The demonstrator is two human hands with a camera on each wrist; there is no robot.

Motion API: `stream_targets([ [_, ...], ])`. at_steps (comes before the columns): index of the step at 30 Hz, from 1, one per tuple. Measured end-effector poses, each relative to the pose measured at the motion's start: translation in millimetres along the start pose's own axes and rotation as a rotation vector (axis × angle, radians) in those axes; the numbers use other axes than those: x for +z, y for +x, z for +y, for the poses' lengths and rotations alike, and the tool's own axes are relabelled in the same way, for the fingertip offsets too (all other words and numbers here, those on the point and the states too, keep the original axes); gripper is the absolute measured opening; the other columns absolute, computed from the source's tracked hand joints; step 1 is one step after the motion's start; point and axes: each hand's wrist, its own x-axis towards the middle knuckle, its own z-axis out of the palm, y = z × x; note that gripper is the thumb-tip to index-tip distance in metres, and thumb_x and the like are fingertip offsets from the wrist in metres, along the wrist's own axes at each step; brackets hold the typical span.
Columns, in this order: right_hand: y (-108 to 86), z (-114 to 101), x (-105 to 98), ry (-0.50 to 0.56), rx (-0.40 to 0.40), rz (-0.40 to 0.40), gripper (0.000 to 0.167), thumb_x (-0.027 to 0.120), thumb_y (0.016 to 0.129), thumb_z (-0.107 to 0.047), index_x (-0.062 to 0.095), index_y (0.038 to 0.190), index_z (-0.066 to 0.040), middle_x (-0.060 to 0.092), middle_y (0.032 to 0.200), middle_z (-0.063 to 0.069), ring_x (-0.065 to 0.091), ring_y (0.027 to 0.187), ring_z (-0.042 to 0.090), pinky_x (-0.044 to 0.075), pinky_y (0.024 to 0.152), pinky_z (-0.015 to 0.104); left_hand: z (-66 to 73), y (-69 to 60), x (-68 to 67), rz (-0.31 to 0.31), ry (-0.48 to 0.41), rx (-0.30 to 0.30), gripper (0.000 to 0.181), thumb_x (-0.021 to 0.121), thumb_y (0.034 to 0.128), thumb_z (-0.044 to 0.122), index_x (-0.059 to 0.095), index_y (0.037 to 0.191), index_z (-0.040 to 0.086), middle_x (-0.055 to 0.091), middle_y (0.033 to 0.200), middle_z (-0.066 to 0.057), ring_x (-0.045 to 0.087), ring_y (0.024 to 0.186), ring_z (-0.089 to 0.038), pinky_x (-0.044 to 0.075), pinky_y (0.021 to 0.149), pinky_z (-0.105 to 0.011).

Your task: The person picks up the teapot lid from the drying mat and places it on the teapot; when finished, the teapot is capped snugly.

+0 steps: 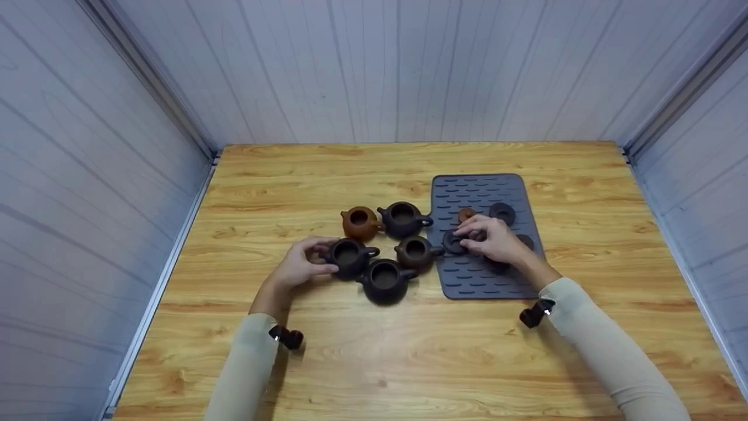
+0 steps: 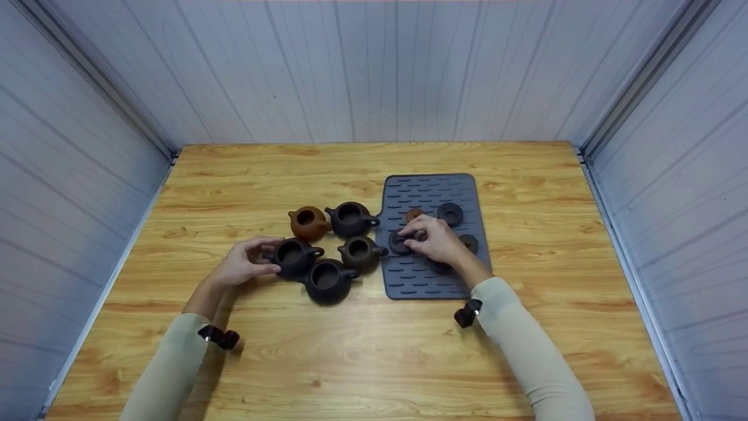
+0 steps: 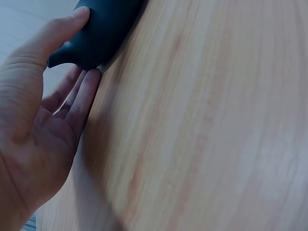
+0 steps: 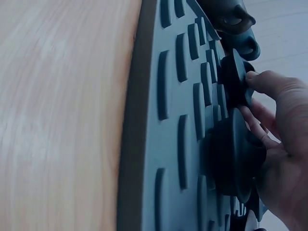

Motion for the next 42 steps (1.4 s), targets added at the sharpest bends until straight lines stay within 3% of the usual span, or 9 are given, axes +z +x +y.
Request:
stream_targets([
  [4, -0.4, 0, 2, 0.007, -0.015, -0.001, 0.022, 0.083, 0.102, -0.011, 0.087, 0.122, -0.003, 0.076, 0.135, 0.025, 0.075, 0.114, 0.040, 0.058, 0.088, 0.023, 0.9, -0.7, 1.0, -0.005, -0.013, 0.000, 0.065, 0.087, 0.0901, -0.010, 0.063, 0.150, -0.012, 0.064, 0.144, -0.039, 0.069, 0.119, -0.015, 0.058, 0.102, -0.017],
  [16, 0.2, 1, 5, 0.016, -0.015, 0.014, 0.022, 0.084, 0.102, -0.010, 0.088, 0.123, -0.007, 0.076, 0.131, 0.021, 0.075, 0.110, 0.036, 0.059, 0.089, 0.024, 1.6, -1.7, 1.0, -0.010, 0.025, -0.028, 0.065, 0.088, 0.0912, -0.007, 0.065, 0.152, -0.005, 0.065, 0.147, -0.032, 0.069, 0.119, -0.011, 0.058, 0.101, -0.017],
  [25, 0.1, -1, 4, 0.032, -0.033, 0.042, 0.022, 0.082, 0.101, -0.006, 0.087, 0.122, -0.006, 0.074, 0.128, 0.022, 0.067, 0.096, 0.007, 0.054, 0.085, 0.016, -1.8, -0.2, 2.4, -0.009, -0.019, -0.014, 0.067, 0.087, 0.0897, -0.011, 0.064, 0.152, -0.009, 0.062, 0.148, -0.036, 0.068, 0.118, -0.010, 0.059, 0.102, -0.017],
  [35, 2.8, -10, -1, 0.042, -0.016, 0.036, 0.022, 0.081, 0.102, -0.005, 0.087, 0.124, -0.006, 0.072, 0.130, 0.022, 0.065, 0.095, 0.004, 0.054, 0.085, 0.016, -0.1, -0.3, 2.3, -0.020, -0.039, -0.014, 0.068, 0.086, 0.0903, -0.012, 0.060, 0.154, -0.011, 0.059, 0.150, -0.038, 0.068, 0.122, -0.015, 0.059, 0.103, -0.017],
  [42, 6.3, -22, -3, 0.048, -0.040, 0.071, 0.020, 0.082, 0.102, -0.006, 0.088, 0.121, -0.006, 0.074, 0.127, 0.022, 0.064, 0.094, 0.004, 0.054, 0.085, 0.016, 1.8, 0.3, 0.6, -0.017, 0.017, -0.038, 0.066, 0.086, 0.0917, -0.009, 0.065, 0.154, -0.005, 0.060, 0.153, -0.031, 0.066, 0.125, -0.014, 0.055, 0.104, -0.015],
])
